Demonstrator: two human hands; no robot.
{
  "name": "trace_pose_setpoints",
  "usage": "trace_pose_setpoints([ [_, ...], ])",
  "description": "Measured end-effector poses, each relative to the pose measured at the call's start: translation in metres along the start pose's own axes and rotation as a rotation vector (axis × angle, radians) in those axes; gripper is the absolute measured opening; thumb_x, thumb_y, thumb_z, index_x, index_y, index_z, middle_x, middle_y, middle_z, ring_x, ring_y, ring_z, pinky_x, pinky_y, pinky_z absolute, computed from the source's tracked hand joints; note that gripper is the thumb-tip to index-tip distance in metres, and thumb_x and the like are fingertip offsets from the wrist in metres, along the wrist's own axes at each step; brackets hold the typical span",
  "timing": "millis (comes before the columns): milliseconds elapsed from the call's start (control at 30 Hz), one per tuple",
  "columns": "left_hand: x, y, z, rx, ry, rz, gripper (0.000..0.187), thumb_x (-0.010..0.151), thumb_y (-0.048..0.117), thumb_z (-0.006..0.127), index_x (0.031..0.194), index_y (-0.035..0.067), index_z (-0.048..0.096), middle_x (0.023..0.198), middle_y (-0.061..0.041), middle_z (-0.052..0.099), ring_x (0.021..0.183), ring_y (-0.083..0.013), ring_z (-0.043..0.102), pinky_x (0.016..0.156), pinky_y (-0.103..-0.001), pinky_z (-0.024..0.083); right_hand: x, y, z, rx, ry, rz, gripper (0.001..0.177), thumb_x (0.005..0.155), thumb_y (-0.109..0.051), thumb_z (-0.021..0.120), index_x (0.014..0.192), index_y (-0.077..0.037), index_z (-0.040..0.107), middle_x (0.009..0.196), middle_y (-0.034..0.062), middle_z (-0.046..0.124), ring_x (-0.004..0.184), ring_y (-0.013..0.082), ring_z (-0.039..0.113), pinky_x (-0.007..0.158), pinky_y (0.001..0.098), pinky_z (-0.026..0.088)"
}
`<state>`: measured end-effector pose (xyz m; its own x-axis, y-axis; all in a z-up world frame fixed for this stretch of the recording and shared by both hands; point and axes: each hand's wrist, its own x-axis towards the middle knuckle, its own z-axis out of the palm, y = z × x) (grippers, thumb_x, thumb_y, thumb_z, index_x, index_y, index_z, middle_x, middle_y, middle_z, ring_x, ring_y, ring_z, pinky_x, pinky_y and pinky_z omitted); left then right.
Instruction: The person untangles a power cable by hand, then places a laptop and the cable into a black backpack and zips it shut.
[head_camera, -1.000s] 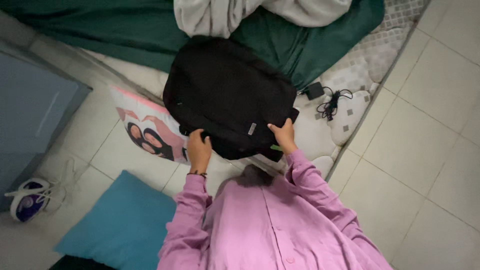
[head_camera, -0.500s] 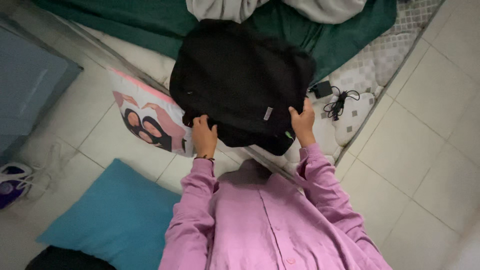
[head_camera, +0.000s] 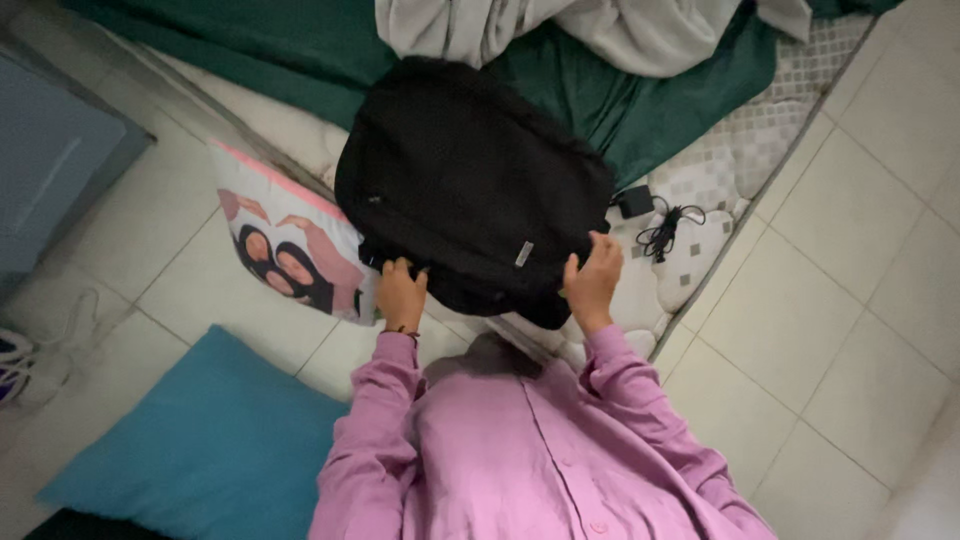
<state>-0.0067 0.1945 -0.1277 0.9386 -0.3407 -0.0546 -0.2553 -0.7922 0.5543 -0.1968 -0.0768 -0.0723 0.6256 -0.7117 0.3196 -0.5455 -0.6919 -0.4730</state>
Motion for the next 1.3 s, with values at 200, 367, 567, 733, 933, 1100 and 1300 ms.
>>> trace_pose_setpoints([
  [200, -0.010, -0.002, 0.019, 0.134, 0.073, 0.147, 0.021, 0.089, 0.022, 0.063, 0.079, 0.005, 0.070, 0.086, -0.015, 0.068, 0.083, -0.0376, 0.066, 0.075, -0.051, 0.051, 0.004, -0.035, -0.011, 0.065, -0.040, -0.171, 0.035, 0.085, -0.007, 0.069, 0.119, -0.004, 0.064, 0.116, 0.0176, 0.064, 0.111, 0.0393, 0.059, 0.096, 0.0504, 0.044],
  [367, -0.026, 0.005, 0.028, 0.353, -0.144, 0.554, 0.015, 0.083, 0.018, 0.063, 0.077, 0.006, 0.071, 0.084, -0.014, 0.068, 0.085, -0.0341, 0.067, 0.073, -0.048, 0.054, -0.026, -0.042, 0.015, 0.303, -0.258, -0.203, 0.015, 0.091, -0.012, 0.067, 0.104, -0.005, 0.069, 0.097, 0.0150, 0.072, 0.091, 0.0349, 0.068, 0.082, 0.0435, 0.054],
  [567, -0.082, 0.066, 0.035, -0.006, -0.331, 0.512, 0.023, 0.086, 0.024, 0.065, 0.076, 0.004, 0.071, 0.079, -0.016, 0.067, 0.074, -0.0369, 0.067, 0.062, -0.050, 0.053, -0.076, -0.026, 0.074, 0.455, -0.803, 0.362, 0.033, 0.100, -0.027, 0.066, 0.086, 0.001, 0.077, 0.070, 0.0121, 0.074, 0.061, 0.0183, 0.069, 0.059, 0.0353, 0.053],
  [733, -0.072, 0.079, 0.011, -0.178, -0.388, 0.514, 0.025, 0.090, 0.026, 0.064, 0.076, 0.006, 0.070, 0.081, -0.013, 0.065, 0.079, -0.0351, 0.065, 0.068, -0.049, 0.052, -0.076, 0.001, 0.081, 0.876, -0.968, 0.722, 0.037, 0.101, -0.030, 0.062, 0.087, 0.002, 0.074, 0.071, 0.0099, 0.073, 0.058, 0.0153, 0.068, 0.054, 0.0281, 0.054],
  [933, -0.040, 0.092, -0.017, -0.144, -0.297, 0.699, 0.015, 0.075, 0.021, 0.078, 0.074, 0.006, 0.075, 0.083, -0.009, 0.065, 0.086, -0.0317, 0.065, 0.071, -0.046, 0.052, -0.073, -0.008, 0.085, 1.148, -1.028, 0.904, 0.028, 0.098, -0.021, 0.072, 0.087, 0.004, 0.075, 0.069, 0.0057, 0.063, 0.055, 0.0113, 0.055, 0.049, 0.0249, 0.043],
  [1100, -0.037, 0.102, -0.031, -0.244, -0.206, 0.782, 0.016, 0.071, 0.018, 0.080, 0.078, 0.004, 0.076, 0.103, -0.011, 0.070, 0.098, -0.0312, 0.067, 0.080, -0.043, 0.054, -0.073, -0.012, 0.094, 1.286, -1.039, 0.961, 0.023, 0.097, -0.017, 0.073, 0.084, 0.002, 0.069, 0.069, 0.0050, 0.062, 0.054, 0.0111, 0.053, 0.048, 0.0246, 0.041],
  [1300, -0.044, 0.090, -0.027, -0.334, -0.397, 0.688, 0.015, 0.075, 0.012, 0.076, 0.086, 0.002, 0.076, 0.100, -0.010, 0.073, 0.093, -0.0302, 0.069, 0.082, -0.040, 0.056, -0.083, -0.020, 0.094, 0.994, -0.923, 0.831, 0.020, 0.091, -0.017, 0.069, 0.090, 0.001, 0.076, 0.072, 0.0070, 0.070, 0.059, 0.0141, 0.062, 0.053, 0.0277, 0.048],
])
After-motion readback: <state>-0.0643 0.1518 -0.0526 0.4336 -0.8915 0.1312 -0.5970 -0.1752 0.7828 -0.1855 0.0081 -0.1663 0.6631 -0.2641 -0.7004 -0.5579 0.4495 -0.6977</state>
